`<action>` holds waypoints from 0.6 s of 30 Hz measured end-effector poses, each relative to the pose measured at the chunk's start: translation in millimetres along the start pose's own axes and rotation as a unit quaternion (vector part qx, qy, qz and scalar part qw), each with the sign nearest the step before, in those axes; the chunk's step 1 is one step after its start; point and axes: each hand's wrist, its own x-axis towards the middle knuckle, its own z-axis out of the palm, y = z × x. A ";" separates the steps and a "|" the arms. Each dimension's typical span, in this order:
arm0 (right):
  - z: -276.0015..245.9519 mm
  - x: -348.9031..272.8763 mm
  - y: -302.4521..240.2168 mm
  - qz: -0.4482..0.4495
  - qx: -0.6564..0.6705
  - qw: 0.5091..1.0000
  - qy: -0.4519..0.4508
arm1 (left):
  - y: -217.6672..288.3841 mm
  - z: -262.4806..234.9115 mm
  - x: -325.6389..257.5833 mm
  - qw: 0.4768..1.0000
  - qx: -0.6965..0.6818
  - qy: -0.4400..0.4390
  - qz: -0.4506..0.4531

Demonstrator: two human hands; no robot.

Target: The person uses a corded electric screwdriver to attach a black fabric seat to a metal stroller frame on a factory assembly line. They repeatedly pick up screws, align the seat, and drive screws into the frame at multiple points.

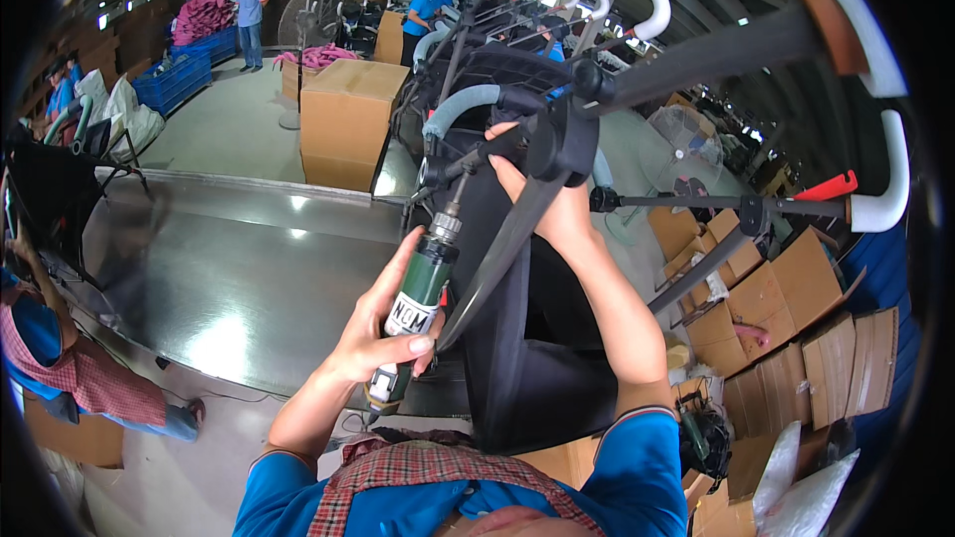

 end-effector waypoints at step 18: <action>-6.6 -2.5 8.7 -0.092 -0.049 0.995 0.002 | -4.6 3.9 20.9 0.986 0.169 0.004 -0.004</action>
